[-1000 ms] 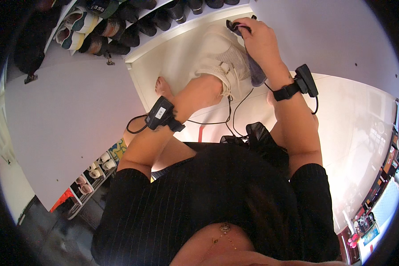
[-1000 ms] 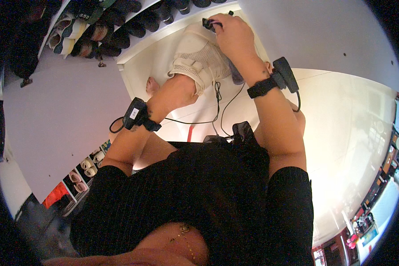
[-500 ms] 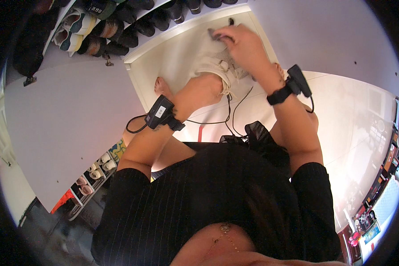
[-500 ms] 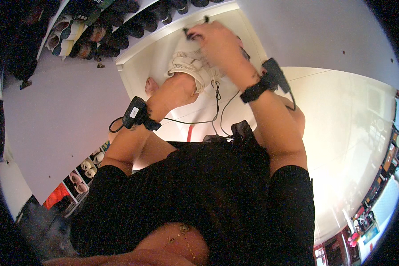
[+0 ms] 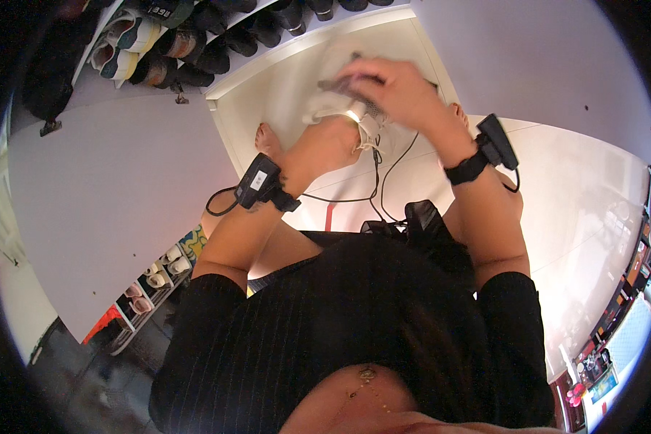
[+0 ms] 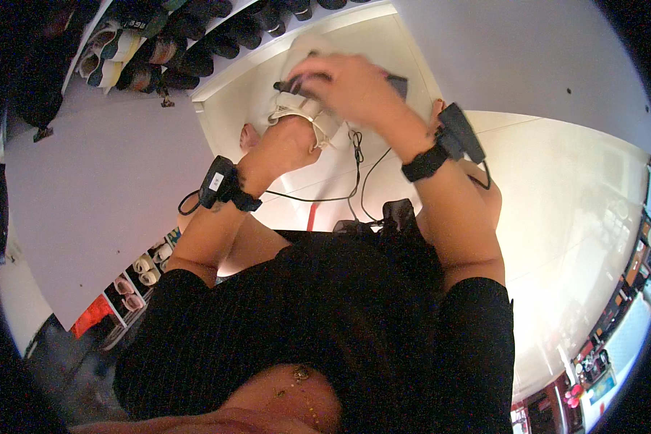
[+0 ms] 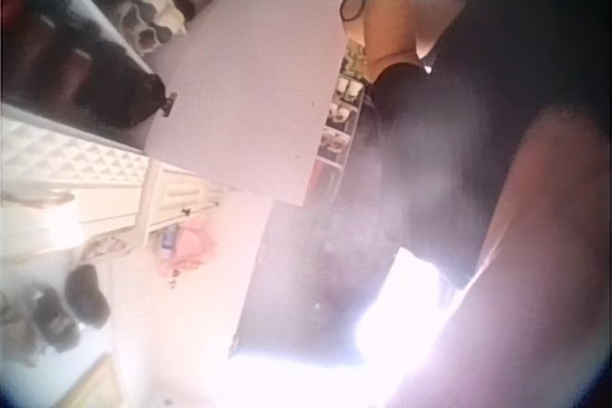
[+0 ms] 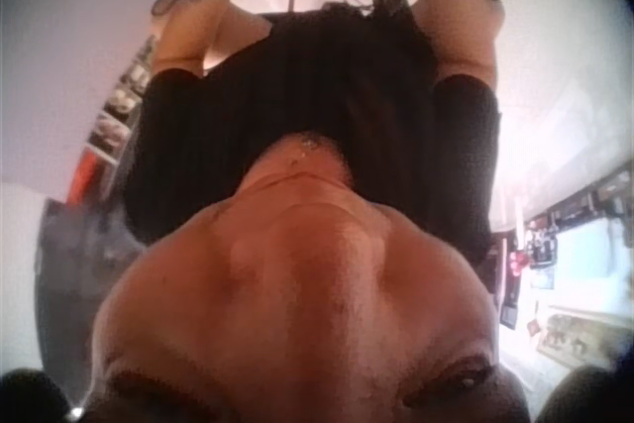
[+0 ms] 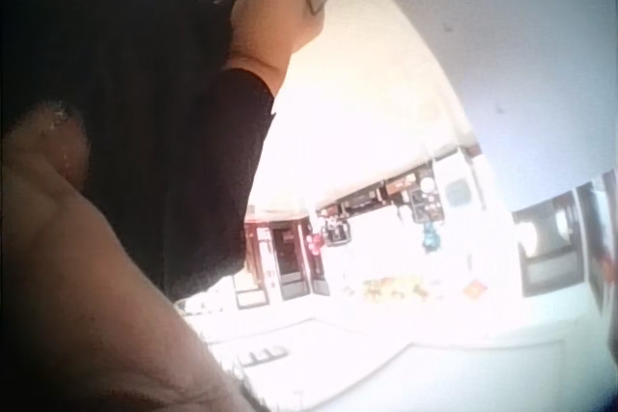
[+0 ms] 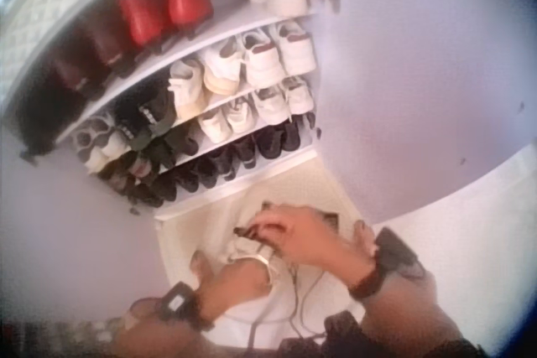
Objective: The person takes a white mesh boot from a cabinet and wipes its exterior and sole with a cloth, then repeats this with a black boot.
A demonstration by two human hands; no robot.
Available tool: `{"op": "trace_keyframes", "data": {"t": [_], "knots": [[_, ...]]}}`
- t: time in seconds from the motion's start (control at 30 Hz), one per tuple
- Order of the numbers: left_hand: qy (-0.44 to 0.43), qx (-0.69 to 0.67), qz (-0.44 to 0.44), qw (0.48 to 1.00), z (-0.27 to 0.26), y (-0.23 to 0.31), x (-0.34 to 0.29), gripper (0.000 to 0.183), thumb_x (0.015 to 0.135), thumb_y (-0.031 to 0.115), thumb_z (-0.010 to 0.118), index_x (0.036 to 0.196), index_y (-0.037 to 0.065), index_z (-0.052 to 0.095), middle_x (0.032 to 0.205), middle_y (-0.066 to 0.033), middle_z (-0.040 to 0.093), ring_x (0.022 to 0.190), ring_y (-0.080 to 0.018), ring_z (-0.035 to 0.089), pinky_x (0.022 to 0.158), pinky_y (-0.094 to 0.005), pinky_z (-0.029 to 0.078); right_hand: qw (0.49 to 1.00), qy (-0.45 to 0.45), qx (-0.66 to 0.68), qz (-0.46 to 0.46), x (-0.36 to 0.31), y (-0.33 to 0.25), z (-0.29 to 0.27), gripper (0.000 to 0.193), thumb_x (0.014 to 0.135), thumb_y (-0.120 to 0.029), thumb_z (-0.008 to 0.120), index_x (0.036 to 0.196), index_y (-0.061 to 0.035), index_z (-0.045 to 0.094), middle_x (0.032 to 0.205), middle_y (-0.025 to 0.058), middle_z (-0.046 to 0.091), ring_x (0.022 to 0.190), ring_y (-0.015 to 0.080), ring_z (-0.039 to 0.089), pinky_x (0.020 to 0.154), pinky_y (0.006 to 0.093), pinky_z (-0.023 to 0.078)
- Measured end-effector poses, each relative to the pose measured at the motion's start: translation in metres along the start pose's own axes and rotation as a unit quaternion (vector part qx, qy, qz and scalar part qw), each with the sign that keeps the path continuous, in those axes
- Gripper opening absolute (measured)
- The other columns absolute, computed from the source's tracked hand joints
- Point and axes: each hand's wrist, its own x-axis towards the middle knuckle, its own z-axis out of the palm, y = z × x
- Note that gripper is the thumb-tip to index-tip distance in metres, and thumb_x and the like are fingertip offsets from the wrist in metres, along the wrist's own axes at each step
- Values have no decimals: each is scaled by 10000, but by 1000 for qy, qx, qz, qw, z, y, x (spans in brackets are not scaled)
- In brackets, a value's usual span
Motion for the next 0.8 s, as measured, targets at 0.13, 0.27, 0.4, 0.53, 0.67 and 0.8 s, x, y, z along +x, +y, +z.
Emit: {"op": "trace_keyframes", "data": {"t": [0.13, 0.27, 0.4, 0.53, 0.67, 0.8], "knots": [[15, -22, -44, 999, 5, -6, -2, 395, 769, 188, 649, 1123, 13, 628, 1017, -253, 651, 941, -403, 642, 810, -495, 532, 976, 188, 94, 54, 16, 33, -39, 227, 919, -106, 641, 1136, -91, 703, 956, 40, 719, 871, 99, 625, 813, 249, 494], [133, -24, -21, 991, 0, 4, -8, 298, 788, 173, 619, 1037, 14, 656, 955, -237, 658, 875, -419, 635, 774, -499, 529, 962, 256, 57, 72, 10, 42, -43, 220, 912, -132, 642, 1116, -71, 697, 956, 84, 707, 859, 208, 640, 792, 300, 505], [195, -39, -33, 979, 18, -10, -1, 212, 794, 155, 613, 912, -8, 681, 851, -242, 652, 796, -439, 628, 717, -503, 526, 969, 233, -79, 7, -2, 42, -9, 213, 883, -134, 637, 1075, -71, 704, 995, 161, 680, 889, 356, 655, 802, 399, 516], [338, -132, 20, 932, 29, -21, 12, 248, 822, 174, 647, 972, -21, 677, 926, -262, 656, 874, -454, 623, 777, -484, 512, 990, 140, -32, 0, -15, 34, 8, 240, 905, -69, 604, 1133, -46, 674, 1014, 102, 647, 901, 282, 630, 832, 313, 492], [368, -258, 12, 893, 33, -21, 13, 278, 859, 132, 661, 1102, -1, 664, 1076, -210, 668, 993, -380, 623, 890, -416, 483, 986, 165, 13, -5, -14, 43, 3, 247, 906, -61, 598, 1140, -53, 675, 997, 92, 634, 891, 268, 629, 816, 312, 489], [358, -284, 5, 889, 13, -15, 13, 258, 877, 86, 652, 1122, 8, 662, 1089, -160, 680, 1002, -313, 636, 906, -376, 482, 989, 146, -2, -17, -8, 24, 5, 242, 888, -56, 614, 1114, -74, 698, 1005, 100, 649, 882, 268, 638, 803, 322, 500]]}}
